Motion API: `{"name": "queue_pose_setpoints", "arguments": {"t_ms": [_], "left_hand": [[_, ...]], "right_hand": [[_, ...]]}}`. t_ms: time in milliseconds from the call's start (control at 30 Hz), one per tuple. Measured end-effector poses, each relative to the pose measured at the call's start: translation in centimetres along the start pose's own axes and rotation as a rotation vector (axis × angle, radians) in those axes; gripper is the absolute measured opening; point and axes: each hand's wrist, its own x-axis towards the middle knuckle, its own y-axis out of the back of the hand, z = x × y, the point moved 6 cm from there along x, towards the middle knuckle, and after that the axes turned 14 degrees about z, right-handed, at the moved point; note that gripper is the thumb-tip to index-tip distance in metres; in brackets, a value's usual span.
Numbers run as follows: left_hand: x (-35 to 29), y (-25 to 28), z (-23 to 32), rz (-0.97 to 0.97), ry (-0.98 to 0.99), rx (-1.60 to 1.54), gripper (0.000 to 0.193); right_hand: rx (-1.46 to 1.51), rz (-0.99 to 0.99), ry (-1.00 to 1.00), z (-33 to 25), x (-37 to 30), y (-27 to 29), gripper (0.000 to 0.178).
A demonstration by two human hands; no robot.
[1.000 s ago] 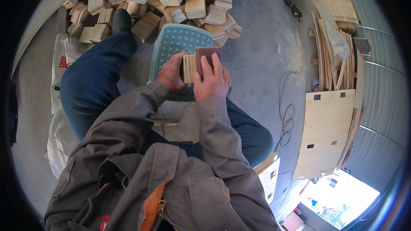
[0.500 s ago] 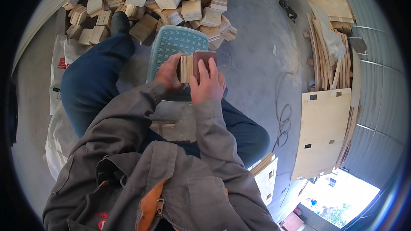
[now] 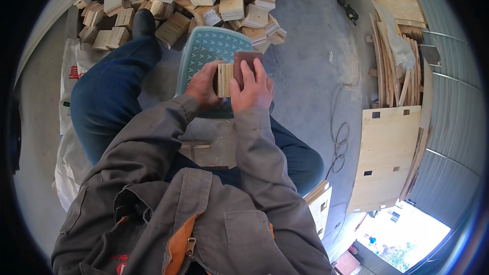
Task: The person sits on a low stool and sands small wooden blocks using a sanding block. They pick up blocks from a pile, sand the edges and faces, and place the finished blocks onto a nearby stack.
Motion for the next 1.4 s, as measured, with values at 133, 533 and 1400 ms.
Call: {"name": "queue_pose_setpoints", "arguments": {"t_ms": [133, 533, 1400], "left_hand": [[0.1, -0.1, 0.4, -0.018, -0.034, 0.027, 0.086], [0.0, -0.3, -0.5, 0.001, -0.013, 0.008, 0.087], [0.1, -0.4, 0.2, -0.016, -0.040, 0.021, 0.091]], "right_hand": [[-0.091, -0.137, -0.142, 0.6, 5.8, -3.5, 0.058], [0.025, -0.022, -0.007, 0.2, -6.0, 3.5, 0.065], [0.032, 0.001, -0.030, 0.1, -0.8, 0.0, 0.062]]}}
